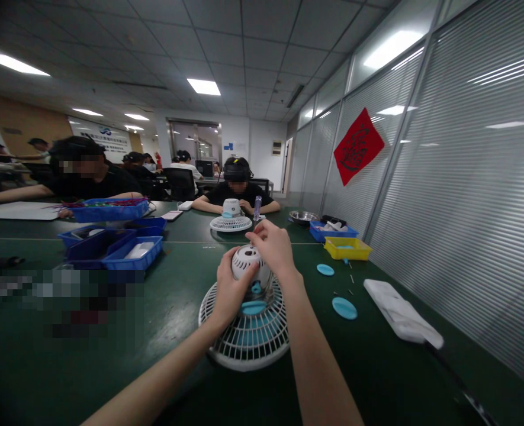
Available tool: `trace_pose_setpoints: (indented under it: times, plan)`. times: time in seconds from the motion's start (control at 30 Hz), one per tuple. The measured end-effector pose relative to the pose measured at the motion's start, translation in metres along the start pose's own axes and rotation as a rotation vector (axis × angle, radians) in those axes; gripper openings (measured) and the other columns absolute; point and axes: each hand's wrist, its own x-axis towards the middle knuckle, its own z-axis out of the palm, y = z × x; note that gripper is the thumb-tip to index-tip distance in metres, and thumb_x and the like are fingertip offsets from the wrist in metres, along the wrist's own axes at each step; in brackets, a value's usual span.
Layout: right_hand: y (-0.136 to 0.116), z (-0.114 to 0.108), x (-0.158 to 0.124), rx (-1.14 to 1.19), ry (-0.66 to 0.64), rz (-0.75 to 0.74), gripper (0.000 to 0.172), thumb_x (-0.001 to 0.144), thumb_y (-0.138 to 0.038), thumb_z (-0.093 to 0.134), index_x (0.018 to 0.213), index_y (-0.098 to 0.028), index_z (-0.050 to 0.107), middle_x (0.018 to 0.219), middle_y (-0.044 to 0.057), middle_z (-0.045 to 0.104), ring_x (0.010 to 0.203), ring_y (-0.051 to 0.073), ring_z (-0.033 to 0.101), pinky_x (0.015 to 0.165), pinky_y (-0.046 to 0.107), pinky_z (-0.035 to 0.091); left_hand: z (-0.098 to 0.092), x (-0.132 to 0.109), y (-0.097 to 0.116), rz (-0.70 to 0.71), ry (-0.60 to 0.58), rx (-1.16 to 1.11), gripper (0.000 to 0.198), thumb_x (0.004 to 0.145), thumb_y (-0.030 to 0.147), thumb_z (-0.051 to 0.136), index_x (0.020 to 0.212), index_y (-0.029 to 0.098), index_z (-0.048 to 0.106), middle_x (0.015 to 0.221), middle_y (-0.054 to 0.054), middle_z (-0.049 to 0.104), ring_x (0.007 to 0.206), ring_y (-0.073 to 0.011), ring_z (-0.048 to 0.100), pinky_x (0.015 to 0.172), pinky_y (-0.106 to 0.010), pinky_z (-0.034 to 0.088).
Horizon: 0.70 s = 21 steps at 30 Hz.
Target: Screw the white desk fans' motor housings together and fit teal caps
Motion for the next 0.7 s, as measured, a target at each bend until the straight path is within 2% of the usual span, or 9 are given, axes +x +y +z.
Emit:
trace_pose_setpoints:
  times: [0.17, 0.37, 0.6, 0.7]
  plan:
    - [0.0035, 0.0025, 0.0022, 0.085, 0.004, 0.033, 0.012, 0.071, -0.022, 0.064, 0.064, -0.018, 0.056, 0.063, 0.004, 0.067, 0.062, 0.017, 0.064, 0.060, 0.026, 0.047, 0.0001, -0.0007, 0.0003, -0.003, 0.002, 0.003, 0.044, 0.075, 0.035, 0.059, 0.114, 0.018, 0.047, 0.111, -0.008, 0.052, 0.107, -0.0235, 0.045, 0.096, -0.039, 0.034]
    - [0.0027, 0.0006, 0.0027, 0.093, -0.076, 0.011, 0.016, 0.080, -0.014, 0.050, 0.068, -0.017, 0.060, 0.069, 0.003, 0.069, 0.066, 0.015, 0.065, 0.061, 0.023, 0.046, 0.0008, 0.0000, -0.0015, 0.011, 0.005, -0.005, 0.043, 0.075, 0.036, 0.059, 0.113, 0.019, 0.047, 0.111, -0.007, 0.052, 0.107, -0.0232, 0.045, 0.096, -0.039, 0.034]
    - [-0.0006, -0.0023, -0.0004, -0.003, -0.077, -0.027, 0.026, 0.086, -0.028, 0.046, 0.066, -0.017, 0.059, 0.066, 0.002, 0.066, 0.063, 0.014, 0.061, 0.061, 0.023, 0.043, -0.0003, 0.0001, -0.0007, 0.011, -0.009, -0.010, 0.043, 0.076, 0.037, 0.058, 0.114, 0.020, 0.047, 0.111, -0.007, 0.052, 0.107, -0.0234, 0.045, 0.096, -0.040, 0.034]
    - [-0.0007, -0.0013, -0.0002, 0.020, -0.053, -0.045, 0.019, 0.084, -0.028, 0.049, 0.069, -0.018, 0.058, 0.066, 0.002, 0.065, 0.064, 0.014, 0.062, 0.062, 0.025, 0.044, -0.0003, 0.0000, -0.0004, 0.005, -0.007, -0.009, 0.043, 0.076, 0.037, 0.059, 0.113, 0.020, 0.047, 0.111, -0.007, 0.052, 0.108, -0.0235, 0.045, 0.096, -0.039, 0.034]
